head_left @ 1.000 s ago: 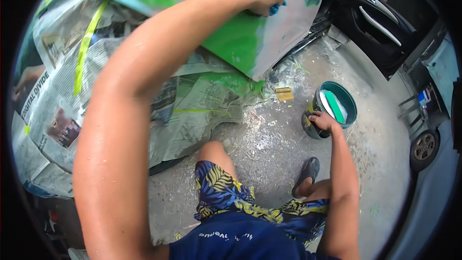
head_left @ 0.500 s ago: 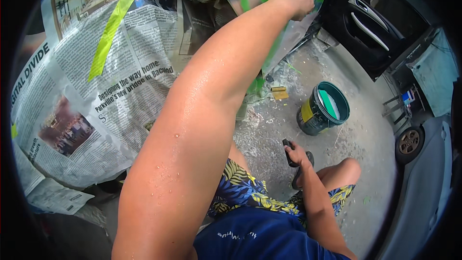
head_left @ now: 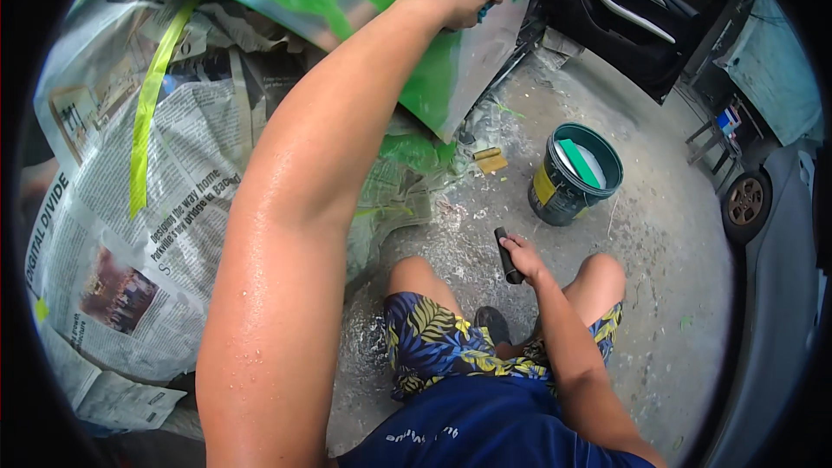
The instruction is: The person sands a car door panel using a sanding block and wipes it with a cloth, repeatedly dipping the sanding block and cloth into a bucket of water.
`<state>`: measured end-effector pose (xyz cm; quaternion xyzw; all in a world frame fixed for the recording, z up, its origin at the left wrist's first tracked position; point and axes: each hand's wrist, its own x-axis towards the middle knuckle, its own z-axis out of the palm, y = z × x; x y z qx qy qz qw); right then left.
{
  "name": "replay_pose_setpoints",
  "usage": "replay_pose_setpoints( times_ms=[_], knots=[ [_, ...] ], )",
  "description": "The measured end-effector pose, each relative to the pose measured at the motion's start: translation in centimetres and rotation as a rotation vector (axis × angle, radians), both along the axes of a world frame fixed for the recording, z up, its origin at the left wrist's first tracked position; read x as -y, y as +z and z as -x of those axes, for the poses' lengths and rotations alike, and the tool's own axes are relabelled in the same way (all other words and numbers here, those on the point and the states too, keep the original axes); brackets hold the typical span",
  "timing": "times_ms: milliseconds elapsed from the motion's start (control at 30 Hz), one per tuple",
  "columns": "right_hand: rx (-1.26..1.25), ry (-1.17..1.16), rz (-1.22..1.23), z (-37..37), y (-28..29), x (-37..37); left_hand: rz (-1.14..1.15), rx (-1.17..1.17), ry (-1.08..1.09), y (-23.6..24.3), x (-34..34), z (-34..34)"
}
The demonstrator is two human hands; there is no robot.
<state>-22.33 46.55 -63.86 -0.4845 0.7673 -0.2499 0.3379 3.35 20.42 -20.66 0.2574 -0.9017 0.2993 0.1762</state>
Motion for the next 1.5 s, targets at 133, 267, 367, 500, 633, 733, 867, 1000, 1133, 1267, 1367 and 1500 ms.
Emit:
replay_pose_setpoints(
  times_ms=[133,267,367,500,633,733,867,1000,1133,1267,1367,1500],
  knots=[
    [0.908,-0.365,-0.080,-3.0,-0.9,1.4,-0.005,0.016,-0.009,0.2,-0.4,0.1],
    [1.108,-0.220,-0.092,-5.6,0.5,3.5,-0.012,0.110,-0.019,0.1,-0.4,-0.5],
    [1.078,-0.324,-0.104,-8.7,0.2,4.0,-0.042,0.205,0.059,1.0,-1.0,-0.3],
    [1.099,-0.368,0.039,-11.7,2.9,7.5,-0.051,0.253,0.053,5.6,0.2,-1.0],
    [0.966,-0.503,0.426,-10.5,2.9,18.7,0.066,0.357,0.015,11.8,2.3,-1.2],
    [0.737,-0.601,0.538,-9.0,4.6,26.7,0.088,0.485,0.131,11.9,-0.1,-1.0],
    [0.592,-0.629,0.545,-6.5,6.8,32.9,0.268,0.484,0.127,10.4,1.0,-0.6],
    [0.459,-0.598,0.555,-6.4,6.0,34.3,0.248,0.449,0.143,9.2,1.9,0.0],
    [0.421,-0.565,0.765,-10.5,5.9,31.2,0.172,0.380,0.146,9.4,1.3,0.0],
    [0.440,-0.595,0.664,-4.0,3.7,36.7,0.071,0.356,0.204,9.1,1.6,1.4],
    [0.377,-0.545,0.658,-11.0,7.7,31.4,0.091,0.376,0.233,9.7,1.1,-0.2],
    [0.564,-0.532,0.702,-4.0,3.1,36.8,0.129,0.391,0.179,9.1,2.4,0.7]
  ],
)
